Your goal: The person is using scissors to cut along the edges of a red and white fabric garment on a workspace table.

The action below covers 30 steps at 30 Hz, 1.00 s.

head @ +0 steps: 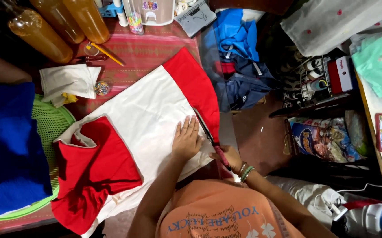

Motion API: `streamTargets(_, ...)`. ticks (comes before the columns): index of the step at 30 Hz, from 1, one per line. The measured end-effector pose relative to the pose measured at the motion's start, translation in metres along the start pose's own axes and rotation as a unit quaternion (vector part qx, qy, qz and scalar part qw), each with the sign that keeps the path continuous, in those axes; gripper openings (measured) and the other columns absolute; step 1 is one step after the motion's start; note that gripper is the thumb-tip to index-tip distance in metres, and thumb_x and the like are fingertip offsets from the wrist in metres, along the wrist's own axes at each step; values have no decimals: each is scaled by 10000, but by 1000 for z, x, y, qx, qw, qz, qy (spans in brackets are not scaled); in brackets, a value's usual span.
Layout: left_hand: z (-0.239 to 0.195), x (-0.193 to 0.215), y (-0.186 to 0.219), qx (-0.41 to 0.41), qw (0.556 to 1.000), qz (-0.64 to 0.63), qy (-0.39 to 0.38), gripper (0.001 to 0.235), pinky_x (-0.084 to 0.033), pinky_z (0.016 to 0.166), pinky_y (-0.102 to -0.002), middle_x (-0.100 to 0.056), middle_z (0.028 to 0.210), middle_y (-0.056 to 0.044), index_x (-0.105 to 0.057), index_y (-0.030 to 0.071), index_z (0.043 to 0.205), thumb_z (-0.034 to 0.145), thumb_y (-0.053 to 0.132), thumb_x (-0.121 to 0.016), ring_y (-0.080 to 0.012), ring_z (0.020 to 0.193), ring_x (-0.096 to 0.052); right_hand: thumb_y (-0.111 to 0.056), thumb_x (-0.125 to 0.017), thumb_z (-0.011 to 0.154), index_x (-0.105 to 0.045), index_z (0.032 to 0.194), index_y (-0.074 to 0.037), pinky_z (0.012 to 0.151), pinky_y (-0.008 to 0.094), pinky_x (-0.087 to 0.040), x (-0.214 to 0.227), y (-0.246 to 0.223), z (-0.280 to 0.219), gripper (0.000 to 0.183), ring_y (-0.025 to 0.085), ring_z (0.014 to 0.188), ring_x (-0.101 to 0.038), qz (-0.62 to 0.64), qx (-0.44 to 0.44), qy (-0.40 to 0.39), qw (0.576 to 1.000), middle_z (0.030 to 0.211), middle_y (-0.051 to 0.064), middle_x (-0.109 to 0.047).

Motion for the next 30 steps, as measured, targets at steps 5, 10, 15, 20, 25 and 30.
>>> streamTargets(5,27,6,-42,52,998,4,42,543,-260,1215,-488,-426,1620,-35,-554,155,1466,954,336,-559,-266,1495,-357,-552,-899,659,-766,1042,5,804,367,-515,-1,-20,-13,689,322,899,-678,18,13,-29,999,876,207,-716)
streamTargets(10,56,15,-63,101,980,69,-158,717,2,1275,-570,-89,1736,-5,-215,230,1636,1019,574,-338,-302,1594,7,-564,-817,754,-742,1037,-7,835,365,-511,10,-71,-35,629,323,911,-668,-14,9,-54,998,861,180,-700)
streamTargets(15,52,21,-59,118,964,74,-226,762,31,1279,-566,-32,1743,9,-131,252,1655,1016,644,-263,-289,1597,51,-636,-803,756,-714,1040,-25,660,326,-519,12,-80,-29,680,262,719,-662,-3,9,-75,997,713,132,-632)
streamTargets(20,56,34,-53,115,957,72,-257,743,51,1281,-552,15,1745,-1,-95,221,1660,1036,605,-221,-284,1594,80,-728,-717,818,-744,1024,-40,707,355,-499,0,-50,8,718,275,771,-664,-20,32,-52,998,744,153,-684)
streamTargets(25,53,29,-57,101,966,81,-224,767,13,1281,-570,-20,1743,-22,-120,208,1657,1026,590,-330,-306,1592,41,-666,-766,798,-756,1059,-20,744,379,-514,-3,-47,8,696,308,809,-666,5,38,-33,999,831,207,-719)
streamTargets(30,52,29,-54,93,974,74,-194,782,-30,1274,-582,-71,1743,-40,-158,189,1655,1016,574,-391,-325,1594,-16,-583,-770,802,-735,1154,24,794,421,-530,-5,-44,-1,702,354,874,-691,8,21,-35,999,926,257,-740)
Point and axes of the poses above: each hand's wrist, its own z-axis towards the middle knuckle, its own x-axis out of the back of the hand, y = z × x, the point moved 8 cm from there along z, towards the middle knuckle
